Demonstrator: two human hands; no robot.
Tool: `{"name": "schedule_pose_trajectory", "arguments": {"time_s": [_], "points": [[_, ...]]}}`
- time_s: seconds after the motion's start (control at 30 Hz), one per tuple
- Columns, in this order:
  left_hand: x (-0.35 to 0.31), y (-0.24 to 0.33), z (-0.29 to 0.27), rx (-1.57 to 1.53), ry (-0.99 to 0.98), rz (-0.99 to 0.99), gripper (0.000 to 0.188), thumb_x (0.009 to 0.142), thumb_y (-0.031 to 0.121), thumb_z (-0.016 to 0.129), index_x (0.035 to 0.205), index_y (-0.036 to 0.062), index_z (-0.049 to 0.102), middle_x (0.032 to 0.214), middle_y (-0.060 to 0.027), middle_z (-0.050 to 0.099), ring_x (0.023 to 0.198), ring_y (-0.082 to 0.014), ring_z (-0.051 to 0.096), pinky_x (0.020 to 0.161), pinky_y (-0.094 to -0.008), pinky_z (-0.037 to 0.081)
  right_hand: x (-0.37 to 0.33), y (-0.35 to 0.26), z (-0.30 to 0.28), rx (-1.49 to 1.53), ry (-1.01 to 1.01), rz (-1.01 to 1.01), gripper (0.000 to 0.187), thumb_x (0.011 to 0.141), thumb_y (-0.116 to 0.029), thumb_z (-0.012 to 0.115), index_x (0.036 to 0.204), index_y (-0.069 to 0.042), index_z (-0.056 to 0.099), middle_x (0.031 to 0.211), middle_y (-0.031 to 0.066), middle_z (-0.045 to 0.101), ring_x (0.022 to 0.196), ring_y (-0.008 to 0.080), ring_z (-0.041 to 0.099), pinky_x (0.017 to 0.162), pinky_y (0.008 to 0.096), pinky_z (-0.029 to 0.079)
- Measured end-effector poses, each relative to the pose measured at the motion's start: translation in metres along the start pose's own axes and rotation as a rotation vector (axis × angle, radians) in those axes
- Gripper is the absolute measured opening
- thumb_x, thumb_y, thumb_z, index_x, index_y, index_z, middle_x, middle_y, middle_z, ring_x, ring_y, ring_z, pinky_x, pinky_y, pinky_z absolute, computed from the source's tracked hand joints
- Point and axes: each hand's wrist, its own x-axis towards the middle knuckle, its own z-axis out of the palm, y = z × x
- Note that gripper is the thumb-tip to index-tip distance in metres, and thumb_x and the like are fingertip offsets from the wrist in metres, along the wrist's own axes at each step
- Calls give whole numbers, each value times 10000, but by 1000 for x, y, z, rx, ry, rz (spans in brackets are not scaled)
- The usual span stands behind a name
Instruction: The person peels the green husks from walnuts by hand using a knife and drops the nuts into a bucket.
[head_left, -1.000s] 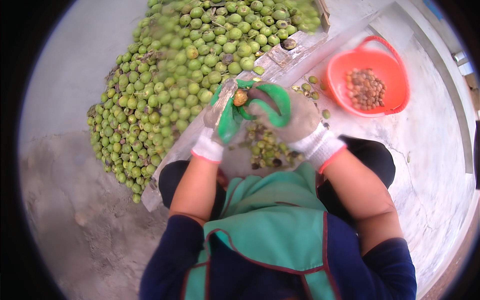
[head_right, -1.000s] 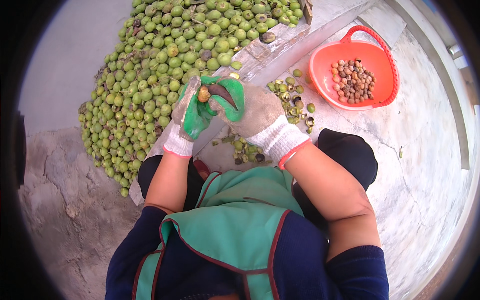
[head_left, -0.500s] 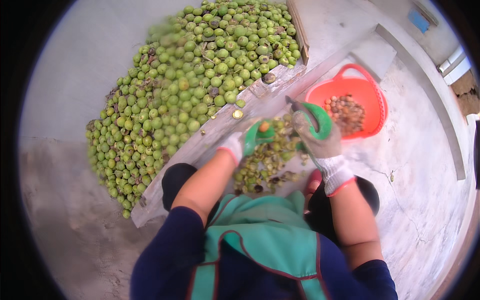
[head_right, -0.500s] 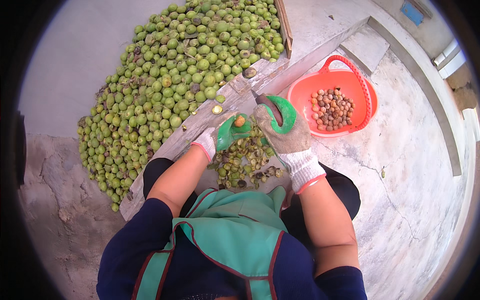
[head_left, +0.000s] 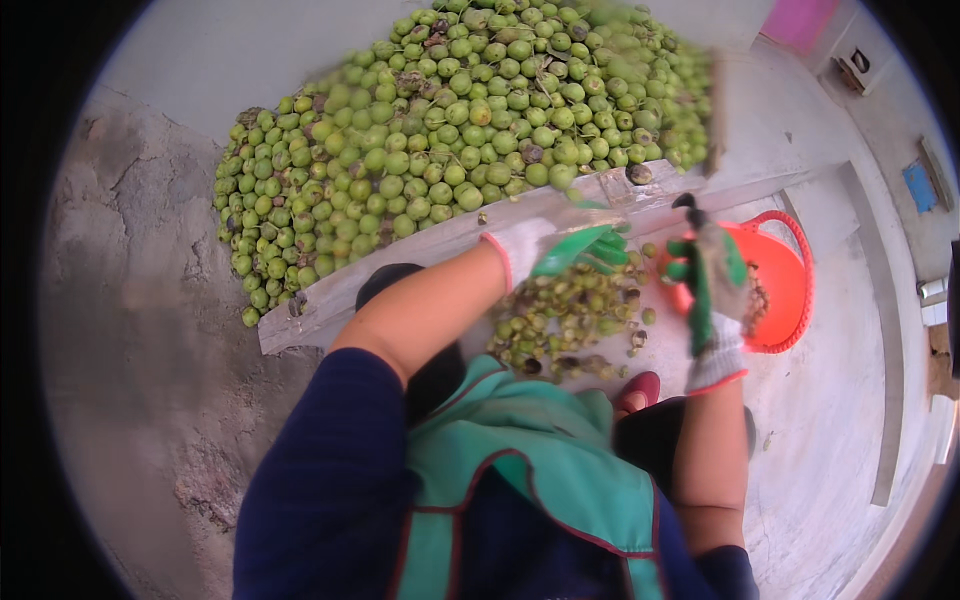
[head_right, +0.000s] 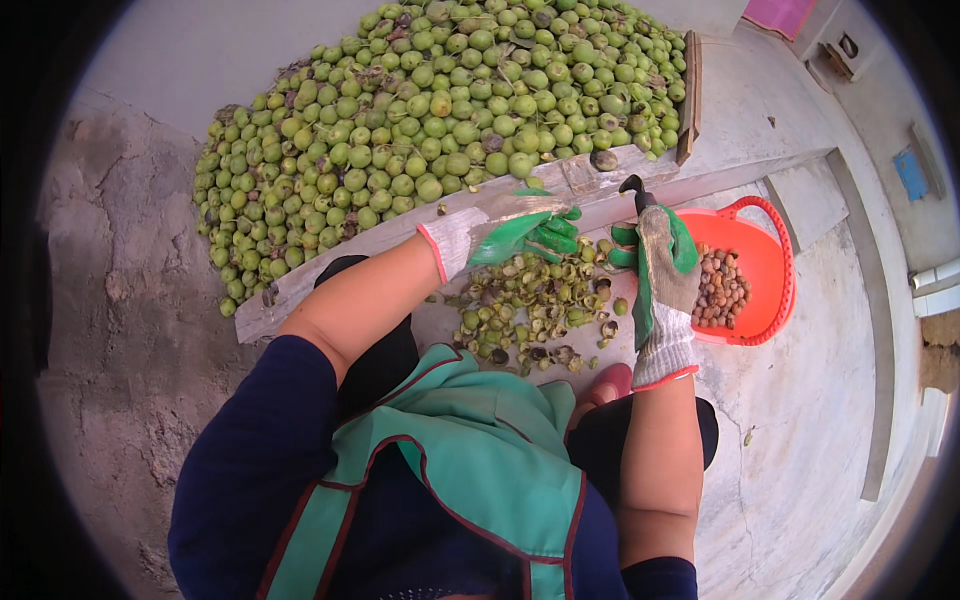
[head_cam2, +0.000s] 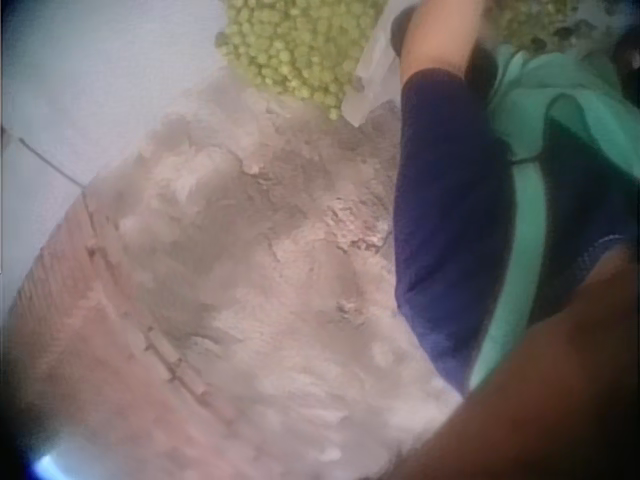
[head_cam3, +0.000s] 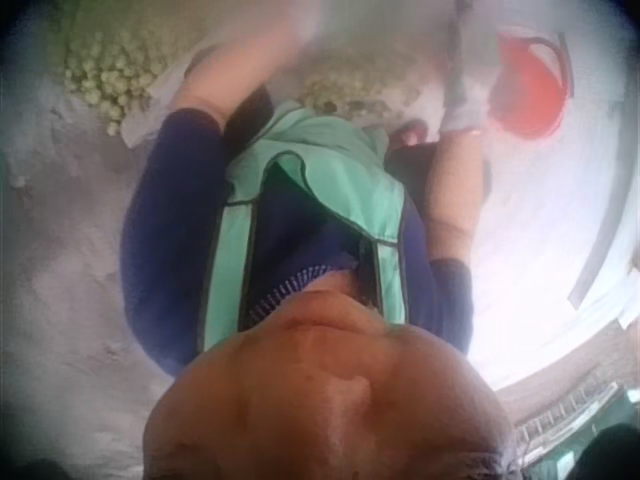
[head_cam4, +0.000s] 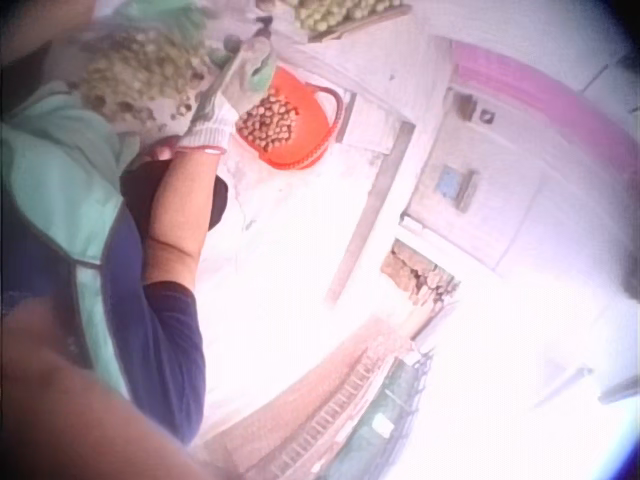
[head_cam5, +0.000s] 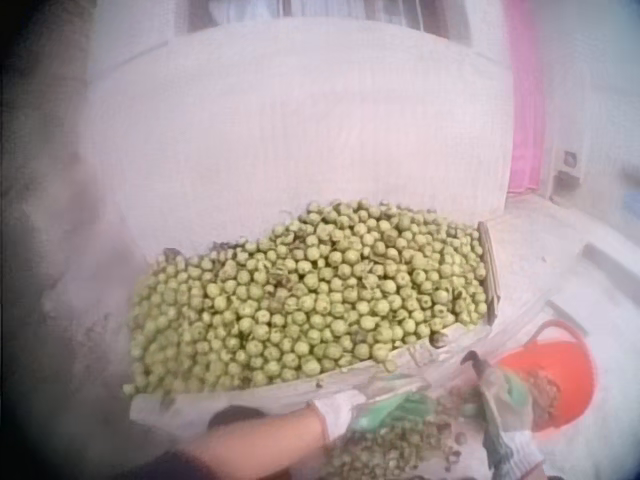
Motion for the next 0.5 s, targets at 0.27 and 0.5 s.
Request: {"name": "schedule_pose_trajectory", "arguments": {"time_s": [0.27, 0.5], "points": [[-89, 25, -48, -3, 182, 197, 430, 944, 338, 608, 1203, -5, 593, 1124, -131, 647, 982, -220, 655, 830, -347, 549, 12, 48, 71, 187, -369, 54, 520, 937, -296, 634, 1362, -40, 477, 1104, 116, 637, 894, 177, 648, 787, 310, 555], [-133, 43, -52, 775, 526, 252, 562, 857, 610, 529, 1207, 181, 624, 1248, -117, 617, 1171, -258, 570, 1014, -406, 410, 15, 70, 148, 103, -536, 80, 649, 956, -216, 597, 1493, -72, 263, 1400, 145, 477, 1218, 271, 545, 932, 348, 532]]}}
